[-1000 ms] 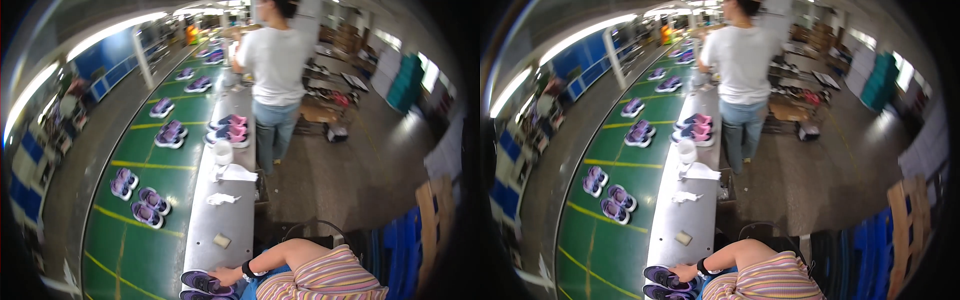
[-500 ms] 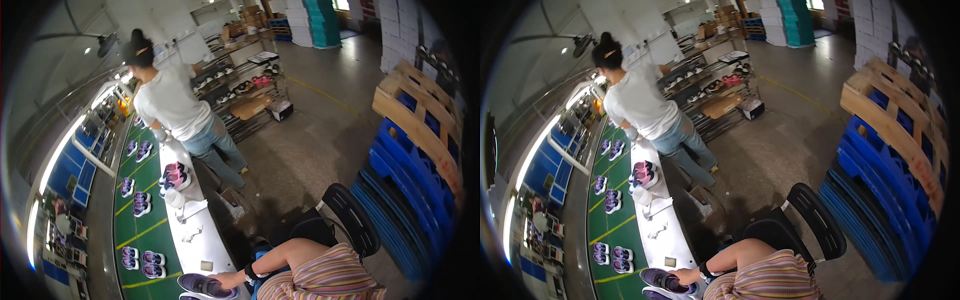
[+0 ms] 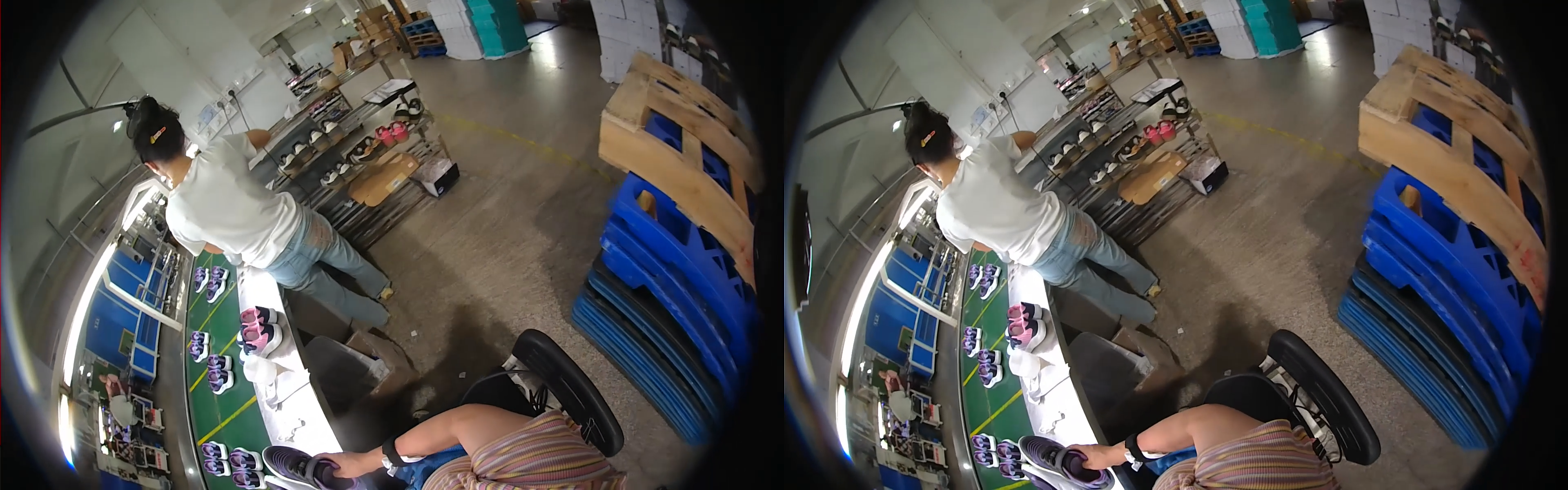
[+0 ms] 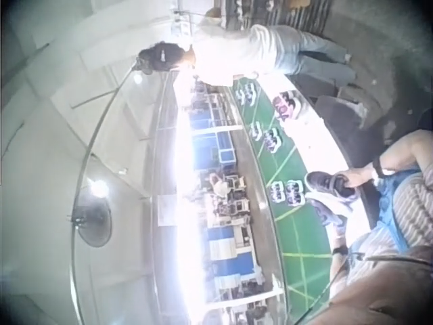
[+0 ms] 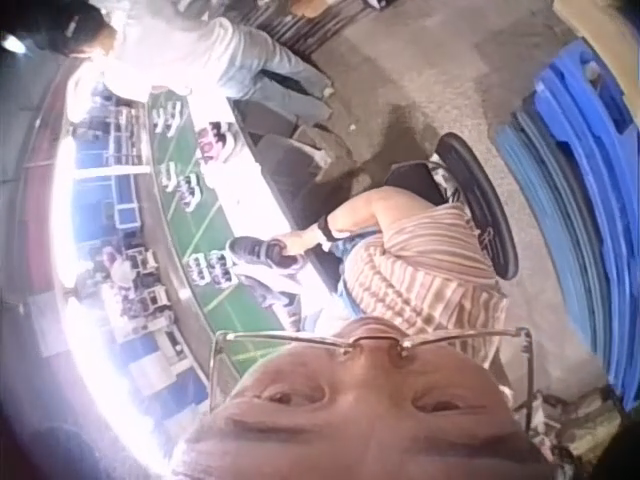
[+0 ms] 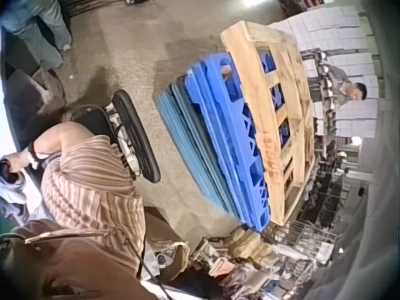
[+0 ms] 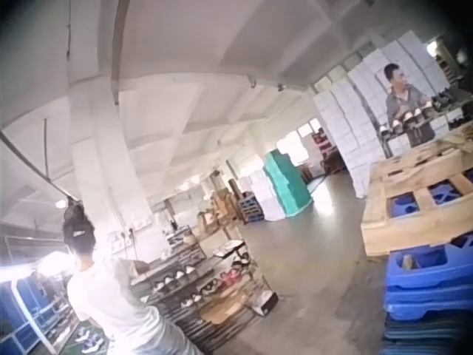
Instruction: Inspecting and wiping finished shoes on a production conveyor belt.
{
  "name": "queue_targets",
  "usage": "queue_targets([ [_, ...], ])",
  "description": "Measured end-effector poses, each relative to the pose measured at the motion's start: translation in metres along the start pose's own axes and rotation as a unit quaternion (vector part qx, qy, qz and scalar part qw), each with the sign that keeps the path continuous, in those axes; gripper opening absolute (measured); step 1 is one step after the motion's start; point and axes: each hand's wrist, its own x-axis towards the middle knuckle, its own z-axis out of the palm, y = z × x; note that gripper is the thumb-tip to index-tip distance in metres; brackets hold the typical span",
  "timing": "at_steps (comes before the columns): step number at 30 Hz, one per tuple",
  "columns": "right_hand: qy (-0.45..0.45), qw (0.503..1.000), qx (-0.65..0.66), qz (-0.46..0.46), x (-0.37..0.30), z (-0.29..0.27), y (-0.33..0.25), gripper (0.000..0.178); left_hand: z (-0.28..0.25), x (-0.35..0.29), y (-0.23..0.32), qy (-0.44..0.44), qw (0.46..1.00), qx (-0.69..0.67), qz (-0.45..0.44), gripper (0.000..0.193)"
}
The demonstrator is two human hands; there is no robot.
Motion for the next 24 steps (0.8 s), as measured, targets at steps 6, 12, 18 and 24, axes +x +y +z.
queue_targets([
  [6, -0.053, 0.986, 0.154, 0.019, 0.001, -0.006, 0.010, 0.059, -0.002, -0.011, -0.021, 0.040, 0.999, -0.026, -0.008, 0.046],
  [12, -0.085, 0.984, 0.153, 0.006, -0.008, -0.023, -0.007, 0.037, -0.035, -0.048, -0.062, 0.124, 0.990, -0.067, -0.025, 0.045],
  [18, -0.094, 0.960, 0.213, 0.155, -0.007, -0.002, 0.036, 0.017, -0.180, -0.261, -0.030, 0.395, 0.919, 0.002, -0.021, 0.044],
  [24, -0.116, 0.932, 0.303, 0.162, -0.003, 0.019, 0.020, 0.033, -0.073, -0.150, 0.093, 0.099, 0.981, 0.058, -0.160, 0.045],
])
